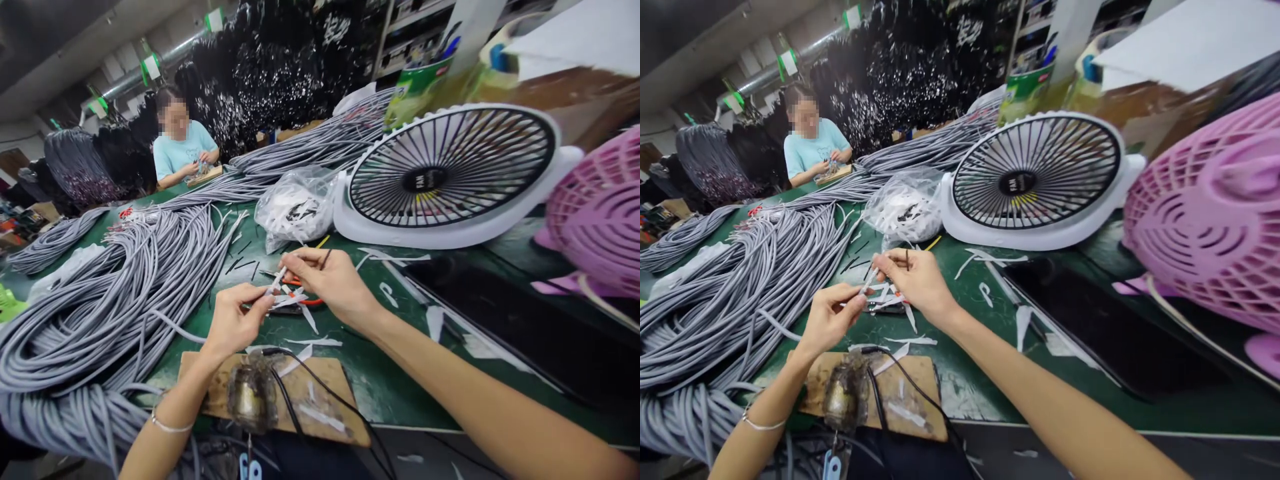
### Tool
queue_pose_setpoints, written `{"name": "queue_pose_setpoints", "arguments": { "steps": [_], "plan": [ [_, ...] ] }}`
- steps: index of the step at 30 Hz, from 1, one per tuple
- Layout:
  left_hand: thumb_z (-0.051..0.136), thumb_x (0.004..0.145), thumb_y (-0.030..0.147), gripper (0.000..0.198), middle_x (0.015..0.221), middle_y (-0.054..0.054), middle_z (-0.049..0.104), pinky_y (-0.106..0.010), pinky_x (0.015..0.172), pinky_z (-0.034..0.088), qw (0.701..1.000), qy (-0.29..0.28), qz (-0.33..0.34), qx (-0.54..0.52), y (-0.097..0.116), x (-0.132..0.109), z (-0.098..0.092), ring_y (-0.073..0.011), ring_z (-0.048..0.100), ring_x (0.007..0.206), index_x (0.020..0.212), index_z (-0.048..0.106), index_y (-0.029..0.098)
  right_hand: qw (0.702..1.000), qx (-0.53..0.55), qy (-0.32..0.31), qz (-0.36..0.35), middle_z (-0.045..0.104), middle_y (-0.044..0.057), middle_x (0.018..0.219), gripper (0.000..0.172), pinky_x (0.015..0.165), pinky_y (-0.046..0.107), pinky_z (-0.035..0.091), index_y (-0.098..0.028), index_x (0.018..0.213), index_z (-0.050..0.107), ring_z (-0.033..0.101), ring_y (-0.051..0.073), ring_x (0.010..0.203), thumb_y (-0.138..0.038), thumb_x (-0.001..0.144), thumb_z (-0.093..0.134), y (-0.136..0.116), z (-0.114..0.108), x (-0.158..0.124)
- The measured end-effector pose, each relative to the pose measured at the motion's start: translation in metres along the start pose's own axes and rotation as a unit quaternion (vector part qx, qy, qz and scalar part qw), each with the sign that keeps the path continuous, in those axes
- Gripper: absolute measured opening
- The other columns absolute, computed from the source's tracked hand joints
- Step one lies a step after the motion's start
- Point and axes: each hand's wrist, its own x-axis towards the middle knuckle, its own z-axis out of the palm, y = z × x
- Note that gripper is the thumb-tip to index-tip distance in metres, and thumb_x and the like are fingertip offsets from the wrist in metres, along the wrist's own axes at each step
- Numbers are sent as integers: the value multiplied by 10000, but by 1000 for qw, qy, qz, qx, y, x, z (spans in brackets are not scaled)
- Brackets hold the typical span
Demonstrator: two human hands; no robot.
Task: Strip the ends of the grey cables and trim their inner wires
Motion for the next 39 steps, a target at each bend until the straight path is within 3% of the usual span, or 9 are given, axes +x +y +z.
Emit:
{"name": "queue_pose_setpoints", "arguments": {
  "steps": [3, 6, 10, 14, 16, 20, 25, 33, 39],
  "plan": [
    [533, 788, 235, 226, 535, -4, 490, -212, 451, 282, 995, 17, 60, 73, 2, -3, 0, -86, 396, 478, 836, 723, 122, 1000, -14, 1, -24, 539, -8, 480, 465, 376, 207, 271, -135, 540, 570, 381, 52, 391, -587, 561, 678, 0, 3, -4],
    [531, 782, 214, 216, 521, -6, 495, -218, 461, 288, 994, 34, 68, 82, 4, -2, 0, -88, 391, 472, 780, 724, 117, 998, -29, -20, -44, 542, -4, 465, 426, 414, 216, 312, -142, 517, 567, 424, 73, 421, -544, 574, 697, 4, 10, -8],
    [542, 772, 272, 243, 551, -14, 527, -213, 452, 299, 999, 48, 24, 9, 2, -1, 2, -85, 391, 473, 804, 724, 113, 997, -37, -21, -64, 533, -10, 487, 408, 441, 220, 337, -151, 565, 566, 441, 82, 442, -543, 631, 659, 10, 13, -8],
    [587, 730, 326, 317, 597, -20, 566, -198, 427, 306, 991, 83, -49, -98, -3, 0, 3, -74, 391, 467, 908, 710, 94, 989, -86, 80, -90, 478, -46, 520, 380, 424, 216, 311, -184, 764, 538, 394, 80, 418, -564, 751, 512, 9, 2, -2],
    [613, 703, 330, 335, 591, -17, 561, -193, 418, 309, 983, 114, -68, -125, -5, 0, 2, -66, 388, 459, 907, 709, 83, 971, -184, 104, -112, 502, -47, 562, 354, 451, 219, 325, -199, 859, 524, 417, 89, 435, -533, 743, 537, 7, -3, -2],
    [614, 704, 320, 324, 592, -14, 547, -189, 407, 311, 978, 151, -61, -128, -6, 1, -2, -55, 379, 447, 896, 715, 80, 906, -389, 11, -168, 569, -10, 570, 328, 484, 229, 315, -205, 761, 580, 472, 112, 451, -437, 862, 372, 6, 2, -14],
    [599, 726, 293, 283, 578, -1, 507, -187, 408, 309, 982, 151, -39, -105, -2, 0, -4, -53, 378, 456, 888, 720, 95, 846, -488, -27, -212, 595, 14, 525, 442, 480, 224, 279, -196, 648, 599, 543, 138, 492, -399, 895, 295, 10, 12, -25],
    [595, 738, 265, 224, 539, 1, 508, -191, 408, 329, 988, 145, -5, -53, -4, -2, -3, -65, 401, 457, 828, 725, 106, 847, -480, -14, -227, 513, -8, 423, 449, 448, 216, 257, -186, 582, 570, 439, 103, 376, -390, 891, 317, 10, 11, -23],
    [588, 753, 221, 187, 587, -27, 595, -189, 438, 385, 981, 156, 71, 90, -3, -4, -3, -82, 486, 491, 836, 730, 131, 853, -469, -32, -226, 499, -16, 399, 456, 430, 217, 243, -183, 562, 567, 431, 95, 355, -382, 894, 327, 11, 11, -24]
  ]
}}
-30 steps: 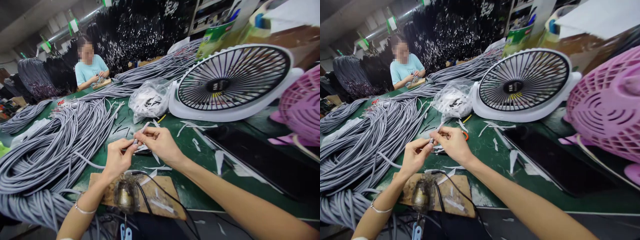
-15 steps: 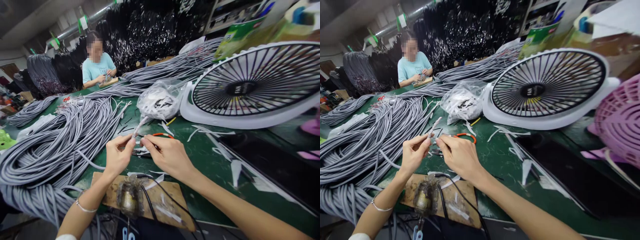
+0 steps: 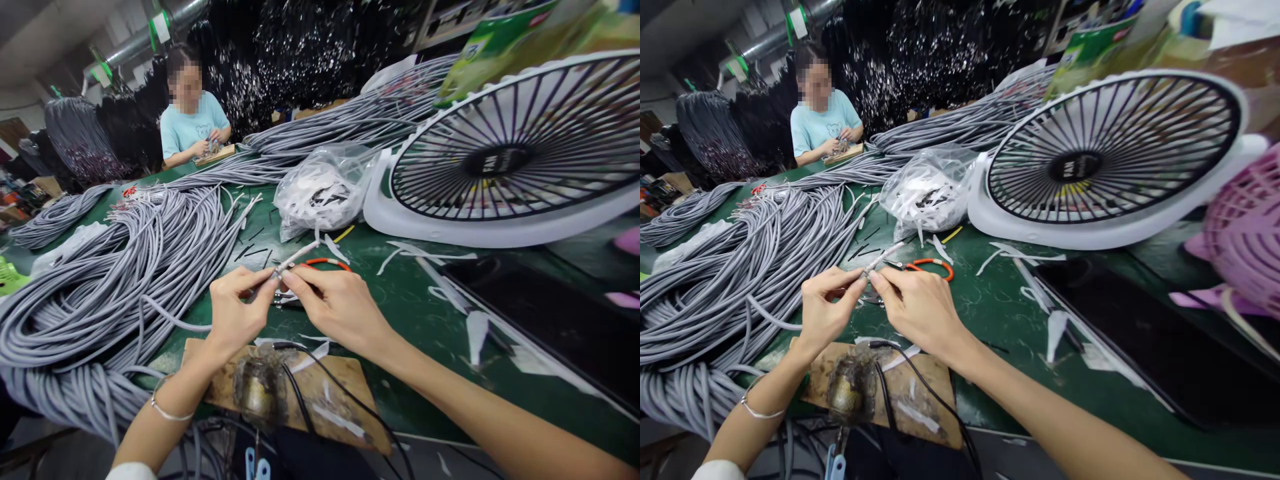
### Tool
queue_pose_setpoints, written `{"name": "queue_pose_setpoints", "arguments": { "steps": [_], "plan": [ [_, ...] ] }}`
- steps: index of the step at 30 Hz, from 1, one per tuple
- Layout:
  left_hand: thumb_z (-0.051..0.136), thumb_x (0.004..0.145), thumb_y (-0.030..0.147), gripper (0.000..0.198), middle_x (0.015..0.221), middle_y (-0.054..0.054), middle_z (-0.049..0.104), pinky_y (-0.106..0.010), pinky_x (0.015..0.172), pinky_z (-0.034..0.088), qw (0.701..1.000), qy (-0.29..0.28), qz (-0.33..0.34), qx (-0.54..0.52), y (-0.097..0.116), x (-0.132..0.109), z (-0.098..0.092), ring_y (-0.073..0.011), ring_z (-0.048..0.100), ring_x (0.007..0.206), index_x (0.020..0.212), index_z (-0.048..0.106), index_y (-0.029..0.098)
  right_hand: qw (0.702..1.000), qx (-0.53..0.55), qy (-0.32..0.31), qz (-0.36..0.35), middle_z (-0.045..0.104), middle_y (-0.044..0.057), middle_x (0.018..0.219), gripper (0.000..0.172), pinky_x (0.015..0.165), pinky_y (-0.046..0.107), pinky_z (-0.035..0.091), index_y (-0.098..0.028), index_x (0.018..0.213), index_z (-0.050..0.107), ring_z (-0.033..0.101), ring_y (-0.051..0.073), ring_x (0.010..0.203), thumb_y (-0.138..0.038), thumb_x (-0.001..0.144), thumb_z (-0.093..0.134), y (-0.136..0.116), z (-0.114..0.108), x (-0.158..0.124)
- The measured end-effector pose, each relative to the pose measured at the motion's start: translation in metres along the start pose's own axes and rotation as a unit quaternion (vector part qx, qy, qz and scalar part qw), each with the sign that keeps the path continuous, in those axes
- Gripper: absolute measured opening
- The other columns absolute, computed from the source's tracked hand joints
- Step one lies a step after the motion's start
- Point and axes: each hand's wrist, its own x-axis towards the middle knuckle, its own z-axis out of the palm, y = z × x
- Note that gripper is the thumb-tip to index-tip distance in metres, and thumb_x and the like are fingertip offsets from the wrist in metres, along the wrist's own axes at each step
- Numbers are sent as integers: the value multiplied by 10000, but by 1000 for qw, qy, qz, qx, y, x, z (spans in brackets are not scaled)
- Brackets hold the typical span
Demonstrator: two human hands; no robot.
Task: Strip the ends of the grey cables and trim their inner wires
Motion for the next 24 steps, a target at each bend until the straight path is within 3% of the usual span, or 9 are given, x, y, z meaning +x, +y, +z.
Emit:
{"name": "queue_pose_setpoints", "arguments": {
  "steps": [3, 8, 14, 17, 20, 21, 24],
  "plan": [
    [589, 744, 184, 175, 573, -33, 604, -189, 432, 379, 998, -2, 39, 50, 1, 2, 0, -78, 481, 467, 817, 730, 110, 999, -17, 22, -19, 548, -8, 430, 431, 437, 219, 246, -179, 573, 576, 473, 97, 379, -347, 896, 346, -2, 4, -4],
    [582, 743, 148, 156, 579, -35, 621, -183, 434, 393, 996, -5, 60, 68, 0, 3, -2, -78, 501, 460, 805, 719, 104, 990, -66, 109, -64, 611, 22, 498, 392, 473, 226, 271, -171, 599, 594, 530, 110, 441, -286, 894, 364, -6, 8, -7],
    [548, 784, 151, 173, 540, -10, 559, -168, 406, 360, 963, 50, 206, 168, 4, -2, -6, -53, 424, 399, 841, 702, 94, 996, -2, 81, -38, 530, -19, 432, 385, 437, 208, 287, -171, 560, 542, 452, 79, 369, -274, 895, 385, -8, 5, -3],
    [535, 785, 139, 181, 541, -6, 561, -170, 419, 368, 968, 32, 175, 179, -1, 1, -9, -55, 439, 403, 836, 706, 111, 984, -45, 126, -117, 606, 11, 508, 333, 477, 219, 323, -165, 601, 583, 525, 96, 434, -212, 882, 409, -16, 7, -8],
    [564, 752, 132, 157, 531, -19, 576, -197, 467, 396, 974, 26, 110, 196, -11, 8, -14, -79, 485, 442, 761, 720, 120, 968, -28, 124, -215, 616, 7, 507, 346, 498, 214, 352, -181, 620, 606, 534, 96, 444, -198, 885, 384, -21, 6, -12],
    [581, 743, 147, 143, 524, -19, 580, -202, 471, 399, 978, 33, 84, 189, -13, 10, -16, -83, 488, 446, 742, 722, 124, 968, -19, 120, -219, 595, 1, 477, 368, 493, 213, 353, -187, 611, 603, 517, 95, 427, -209, 891, 366, -20, 5, -12],
    [624, 728, 220, 137, 548, -20, 613, -201, 455, 403, 994, 52, 12, 92, -16, 12, -20, -84, 498, 450, 761, 725, 134, 986, -73, 116, -94, 566, 2, 450, 393, 447, 221, 308, -188, 554, 565, 487, 96, 395, -271, 892, 381, -9, 3, -6]
  ]
}}
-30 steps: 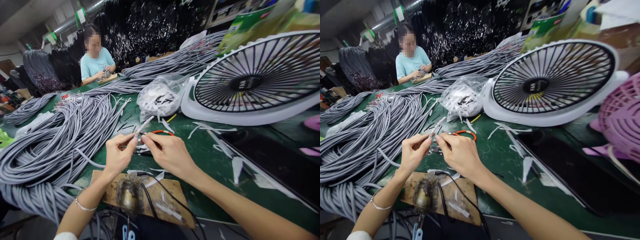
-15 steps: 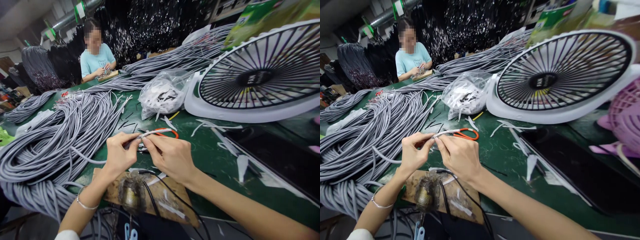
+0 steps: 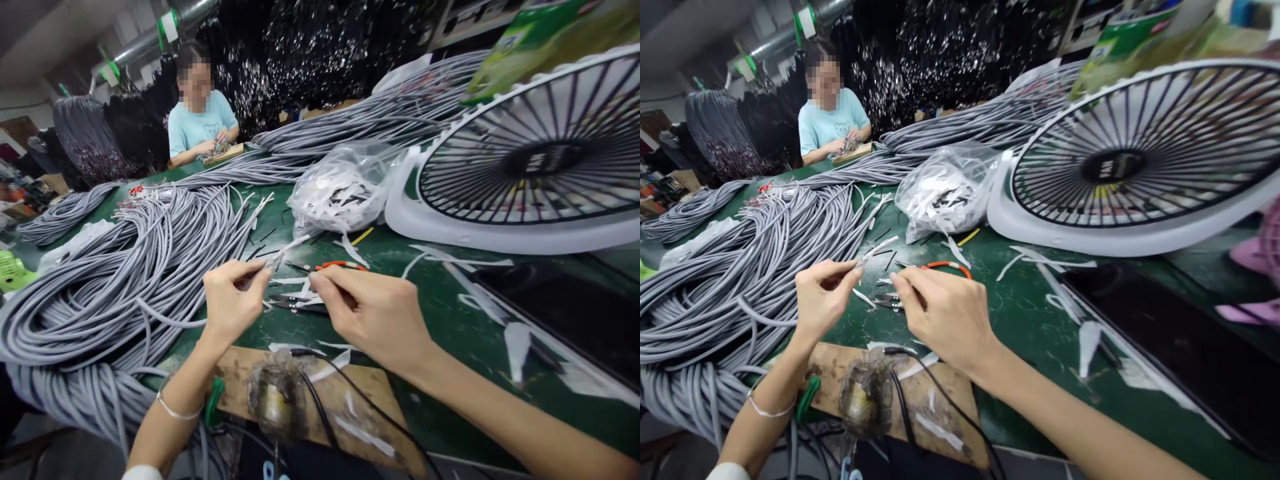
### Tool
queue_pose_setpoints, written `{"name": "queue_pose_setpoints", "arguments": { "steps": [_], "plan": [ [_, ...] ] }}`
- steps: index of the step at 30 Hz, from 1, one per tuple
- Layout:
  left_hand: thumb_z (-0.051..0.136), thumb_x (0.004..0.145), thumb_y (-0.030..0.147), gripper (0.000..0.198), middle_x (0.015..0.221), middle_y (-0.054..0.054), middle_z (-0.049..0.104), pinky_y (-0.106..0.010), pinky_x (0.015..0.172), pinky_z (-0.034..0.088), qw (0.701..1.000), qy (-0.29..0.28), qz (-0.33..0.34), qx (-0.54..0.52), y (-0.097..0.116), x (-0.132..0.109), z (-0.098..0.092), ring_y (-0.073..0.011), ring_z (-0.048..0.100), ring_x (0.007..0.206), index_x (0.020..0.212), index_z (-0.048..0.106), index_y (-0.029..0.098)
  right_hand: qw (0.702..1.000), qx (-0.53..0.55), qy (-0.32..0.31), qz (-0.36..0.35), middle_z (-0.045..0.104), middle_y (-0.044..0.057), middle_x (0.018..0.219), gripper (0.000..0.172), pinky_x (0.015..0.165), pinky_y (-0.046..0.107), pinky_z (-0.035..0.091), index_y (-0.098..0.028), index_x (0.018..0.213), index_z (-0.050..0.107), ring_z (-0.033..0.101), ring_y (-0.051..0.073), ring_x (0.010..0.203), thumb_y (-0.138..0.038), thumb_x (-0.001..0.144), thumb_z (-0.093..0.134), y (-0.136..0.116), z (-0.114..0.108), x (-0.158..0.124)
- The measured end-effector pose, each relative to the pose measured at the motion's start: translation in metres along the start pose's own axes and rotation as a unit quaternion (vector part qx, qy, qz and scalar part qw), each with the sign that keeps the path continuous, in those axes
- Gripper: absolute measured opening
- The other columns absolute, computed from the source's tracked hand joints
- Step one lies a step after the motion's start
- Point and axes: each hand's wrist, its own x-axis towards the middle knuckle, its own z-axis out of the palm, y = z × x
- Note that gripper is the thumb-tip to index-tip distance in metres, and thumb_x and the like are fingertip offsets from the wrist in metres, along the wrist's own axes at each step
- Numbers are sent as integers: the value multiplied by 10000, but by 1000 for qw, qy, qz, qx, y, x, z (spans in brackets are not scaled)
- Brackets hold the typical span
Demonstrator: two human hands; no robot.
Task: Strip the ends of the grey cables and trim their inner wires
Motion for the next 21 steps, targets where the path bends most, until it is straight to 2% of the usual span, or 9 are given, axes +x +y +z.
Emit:
{"name": "queue_pose_setpoints", "arguments": {
  "steps": [2, 4, 11, 21],
  "plan": [
    [638, 722, 241, 145, 571, -22, 628, -199, 445, 402, 998, 7, -19, -51, 3, -1, -1, -83, 503, 456, 768, 725, 134, 998, -30, -34, 39, 533, -8, 423, 407, 428, 229, 269, -185, 528, 538, 445, 90, 364, -311, 886, 392, 8, 2, 2],
    [645, 718, 233, 137, 582, -21, 629, -194, 440, 395, 998, 11, -8, -61, 8, -3, -2, -78, 498, 465, 767, 724, 133, 998, -22, -48, 40, 518, -14, 418, 408, 435, 227, 262, -179, 536, 539, 428, 83, 357, -312, 890, 384, 12, 4, 3],
    [641, 715, 177, 84, 563, 8, 589, -182, 443, 385, 997, 8, 67, -34, 15, -8, 0, -66, 469, 473, 748, 713, 147, 999, 10, -38, 27, 543, -2, 457, 411, 476, 224, 275, -177, 558, 549, 478, 92, 411, -297, 903, 360, 4, 5, 1],
    [635, 723, 141, 68, 561, 17, 579, -172, 447, 395, 993, 21, 118, 0, 16, -9, 3, -61, 480, 468, 753, 696, 143, 999, -5, -40, 31, 485, -11, 421, 430, 459, 229, 256, -185, 518, 487, 416, 87, 385, -308, 904, 345, 3, 3, 1]
  ]
}}
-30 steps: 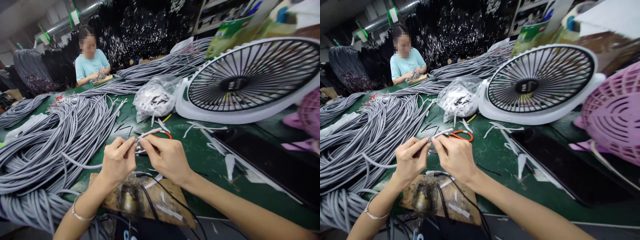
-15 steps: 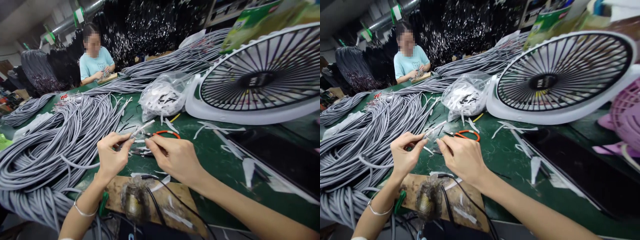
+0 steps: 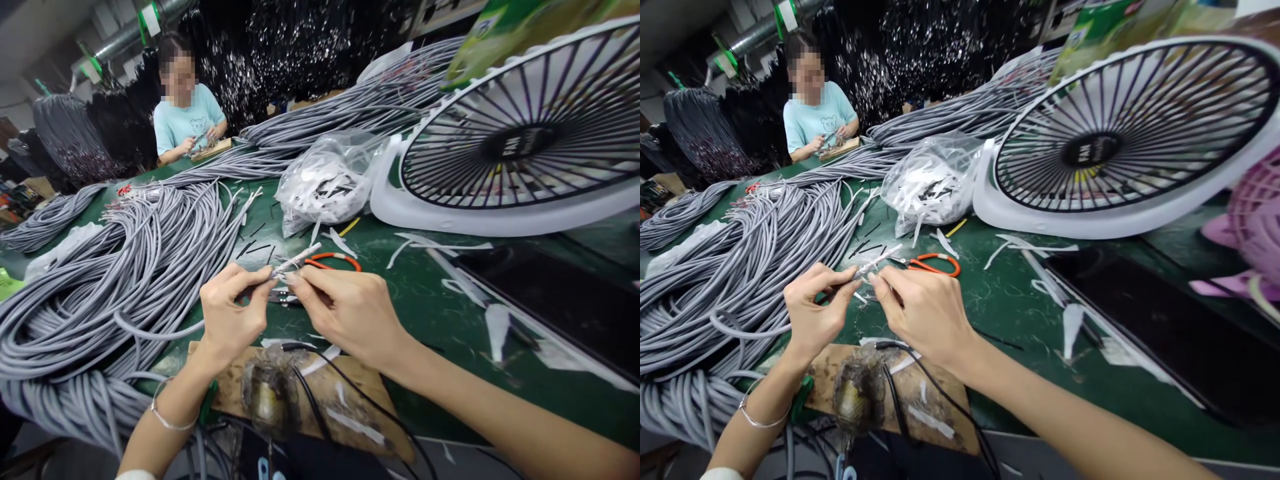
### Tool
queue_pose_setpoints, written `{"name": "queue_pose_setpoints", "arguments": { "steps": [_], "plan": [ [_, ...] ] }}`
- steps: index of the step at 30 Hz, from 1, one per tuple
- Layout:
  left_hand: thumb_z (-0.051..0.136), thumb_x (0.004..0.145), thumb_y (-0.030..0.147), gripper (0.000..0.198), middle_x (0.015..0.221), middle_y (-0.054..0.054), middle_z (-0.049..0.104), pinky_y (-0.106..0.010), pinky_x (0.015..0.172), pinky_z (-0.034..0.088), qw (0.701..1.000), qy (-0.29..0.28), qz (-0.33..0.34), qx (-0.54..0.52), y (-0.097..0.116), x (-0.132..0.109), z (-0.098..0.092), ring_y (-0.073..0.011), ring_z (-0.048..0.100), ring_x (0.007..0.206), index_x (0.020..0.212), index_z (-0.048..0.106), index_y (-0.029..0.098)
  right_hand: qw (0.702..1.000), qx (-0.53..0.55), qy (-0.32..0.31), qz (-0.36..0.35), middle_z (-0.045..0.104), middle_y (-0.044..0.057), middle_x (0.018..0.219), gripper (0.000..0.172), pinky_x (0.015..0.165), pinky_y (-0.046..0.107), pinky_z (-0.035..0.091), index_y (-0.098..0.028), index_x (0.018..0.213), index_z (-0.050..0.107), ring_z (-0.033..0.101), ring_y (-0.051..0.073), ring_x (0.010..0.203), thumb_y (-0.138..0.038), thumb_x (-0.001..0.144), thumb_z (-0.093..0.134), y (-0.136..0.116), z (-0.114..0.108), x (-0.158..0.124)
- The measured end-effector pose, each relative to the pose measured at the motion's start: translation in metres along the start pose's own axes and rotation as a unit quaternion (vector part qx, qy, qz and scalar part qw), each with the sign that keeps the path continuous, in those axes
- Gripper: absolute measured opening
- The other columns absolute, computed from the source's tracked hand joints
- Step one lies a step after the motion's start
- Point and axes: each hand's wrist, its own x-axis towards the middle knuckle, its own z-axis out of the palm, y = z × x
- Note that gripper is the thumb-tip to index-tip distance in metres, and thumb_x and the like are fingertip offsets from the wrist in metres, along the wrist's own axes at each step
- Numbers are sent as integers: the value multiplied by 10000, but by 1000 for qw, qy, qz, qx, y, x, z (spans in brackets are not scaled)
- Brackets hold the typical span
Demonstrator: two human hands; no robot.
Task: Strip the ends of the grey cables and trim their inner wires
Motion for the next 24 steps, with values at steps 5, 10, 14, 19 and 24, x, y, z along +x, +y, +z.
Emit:
{"name": "queue_pose_setpoints", "arguments": {
  "steps": [5, 10, 14, 19, 24],
  "plan": [
    [604, 746, 117, 94, 570, 1, 580, -174, 476, 403, 999, 5, 35, 39, 1, -5, 3, -62, 483, 479, 774, 694, 116, 996, 54, -42, 48, 425, -35, 386, 429, 418, 222, 230, -184, 502, 453, 349, 75, 348, -343, 891, 364, 3, 1, 2],
    [581, 747, 116, 124, 573, -5, 597, -185, 469, 402, 998, -26, 4, 54, -5, -6, 8, -72, 496, 473, 776, 701, 129, 996, 89, -16, 14, 470, -32, 403, 407, 427, 213, 267, -184, 505, 479, 380, 71, 358, -282, 888, 380, -9, -1, -3],
    [618, 708, 136, 93, 626, -41, 663, -200, 512, 452, 992, -46, -114, 17, -16, 2, 8, -100, 568, 523, 725, 707, 119, 979, 119, 19, -166, 570, -8, 473, 355, 488, 223, 313, -166, 610, 594, 500, 87, 436, -214, 891, 384, -21, -3, -10],
    [612, 723, 201, 128, 698, -64, 700, -204, 537, 492, 977, -40, -192, -81, -12, 6, 5, -124, 626, 575, 749, 695, 107, 994, -45, 76, -64, 611, 0, 495, 343, 462, 234, 280, -161, 589, 604, 530, 97, 431, -230, 880, 437, -5, 3, -5],
    [633, 710, 183, 86, 621, -29, 668, -183, 456, 432, 992, -33, -114, -46, -5, 2, 5, -92, 559, 497, 712, 700, 129, 983, -135, 99, -78, 608, -13, 486, 344, 470, 227, 273, -166, 573, 601, 524, 93, 442, -232, 877, 454, 3, 5, -1]
  ]
}}
